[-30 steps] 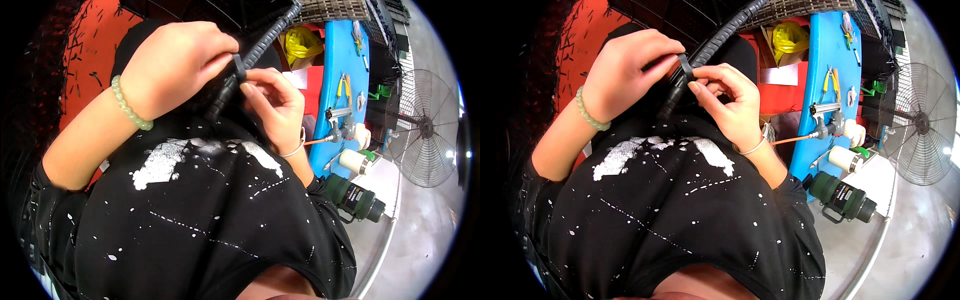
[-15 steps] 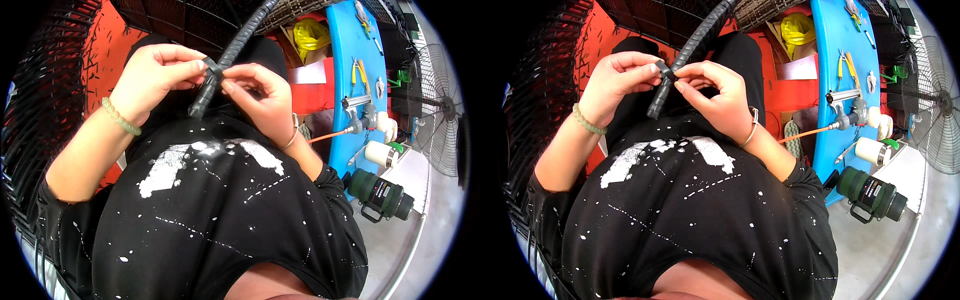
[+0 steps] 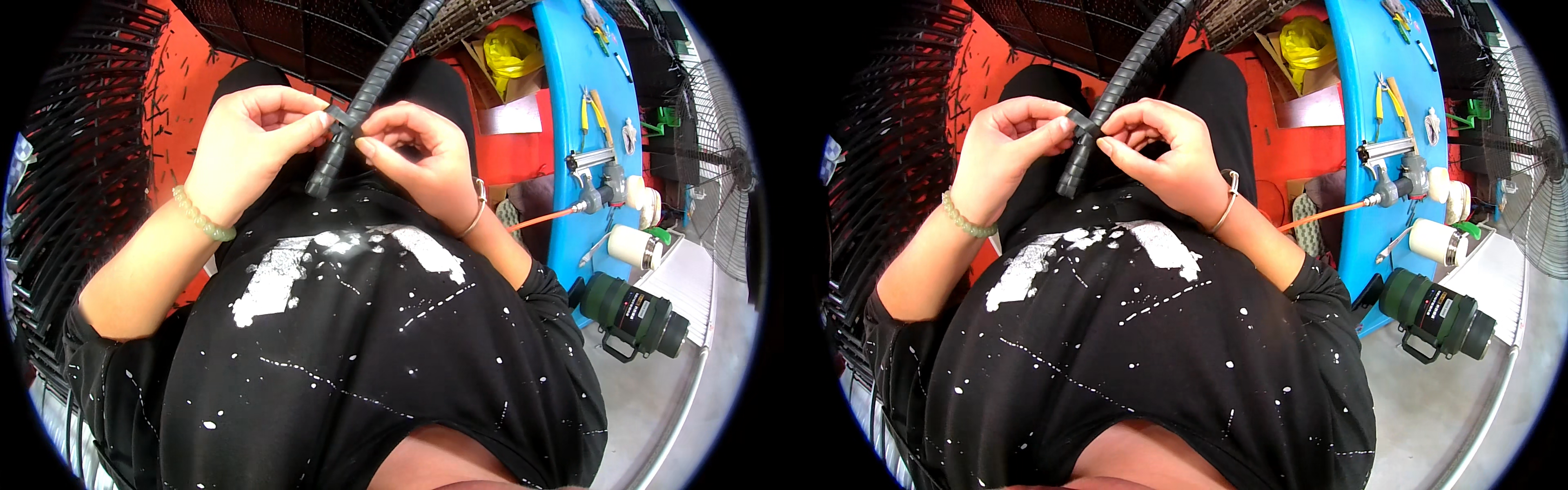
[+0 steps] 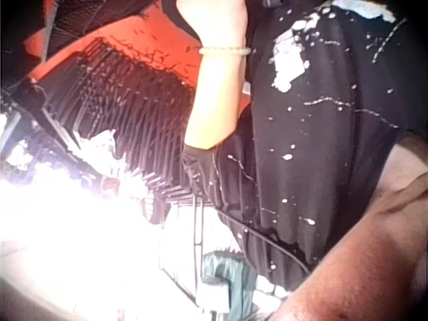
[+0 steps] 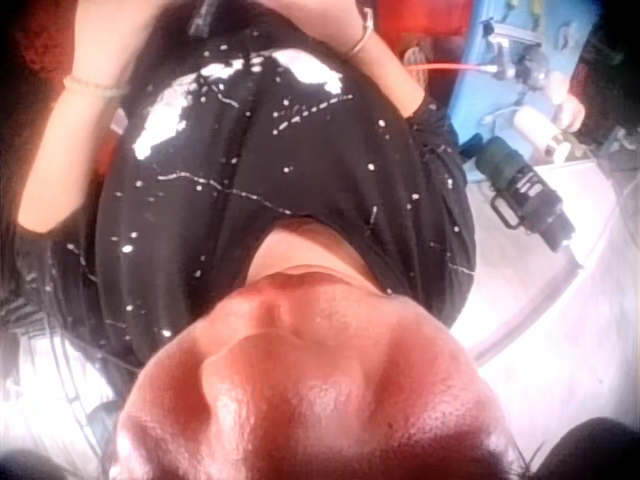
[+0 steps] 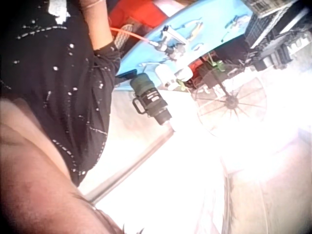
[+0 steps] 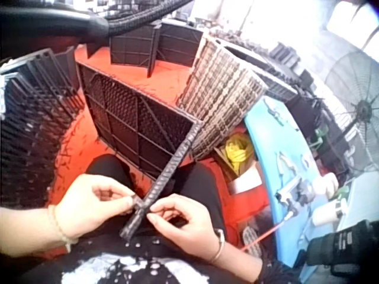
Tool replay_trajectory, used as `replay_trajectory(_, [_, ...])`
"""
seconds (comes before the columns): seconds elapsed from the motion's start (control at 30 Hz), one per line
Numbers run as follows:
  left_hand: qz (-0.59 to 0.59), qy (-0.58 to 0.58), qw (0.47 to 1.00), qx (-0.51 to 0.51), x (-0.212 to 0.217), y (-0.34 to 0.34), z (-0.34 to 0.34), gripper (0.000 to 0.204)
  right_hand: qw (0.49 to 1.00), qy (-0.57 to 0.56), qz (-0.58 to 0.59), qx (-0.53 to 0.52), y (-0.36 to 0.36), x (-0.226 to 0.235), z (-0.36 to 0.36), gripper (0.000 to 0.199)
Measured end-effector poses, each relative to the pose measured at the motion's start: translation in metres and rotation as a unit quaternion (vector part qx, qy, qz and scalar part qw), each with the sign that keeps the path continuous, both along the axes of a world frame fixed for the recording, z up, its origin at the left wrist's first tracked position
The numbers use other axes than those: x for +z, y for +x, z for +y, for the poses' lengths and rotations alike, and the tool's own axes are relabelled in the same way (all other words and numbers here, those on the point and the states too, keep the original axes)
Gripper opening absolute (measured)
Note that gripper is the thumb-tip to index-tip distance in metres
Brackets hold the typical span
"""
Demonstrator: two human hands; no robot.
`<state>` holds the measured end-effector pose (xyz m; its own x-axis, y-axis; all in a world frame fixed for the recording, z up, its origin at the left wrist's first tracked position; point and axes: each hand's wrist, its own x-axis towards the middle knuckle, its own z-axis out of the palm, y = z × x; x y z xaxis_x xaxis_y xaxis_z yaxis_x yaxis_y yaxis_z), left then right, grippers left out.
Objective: The person wraps a black plastic strip around the edge of a wicker chair frame. They use a knife to trim the strip and tuck the end into the weave to secure it.
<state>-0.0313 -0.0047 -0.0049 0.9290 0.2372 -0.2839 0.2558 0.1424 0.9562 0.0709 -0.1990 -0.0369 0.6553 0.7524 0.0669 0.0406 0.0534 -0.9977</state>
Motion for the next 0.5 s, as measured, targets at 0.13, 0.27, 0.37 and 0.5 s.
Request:
replay_trajectory(0.13, [-0.021, 0.04, 0.999, -0.006, -0.0005, 0.0024, -0.0021, 0.019, 0.999, 0.002, -0.031, 0.012, 0.0027, -0.0029, -0.0019, 0.011])
replay_trajectory(0.27, [-0.008, 0.083, 0.996, -0.017, 0.004, 0.0043, -0.0034, 0.018, 0.998, 0.011, -0.059, 0.016, 0.0045, -0.0054, -0.0013, 0.011])
replay_trajectory(0.37, [-0.003, 0.07, 0.997, -0.012, 0.0032, 0.0052, -0.0058, 0.018, 0.997, 0.025, -0.07, 0.016, 0.0055, -0.0081, -0.0017, 0.011])
replay_trajectory(0.5, [0.009, 0.046, 0.999, 0.017, -0.0011, 0.0051, -0.0086, 0.019, 0.998, 0.028, -0.057, 0.008, 0.0051, -0.0097, -0.0009, 0.011])
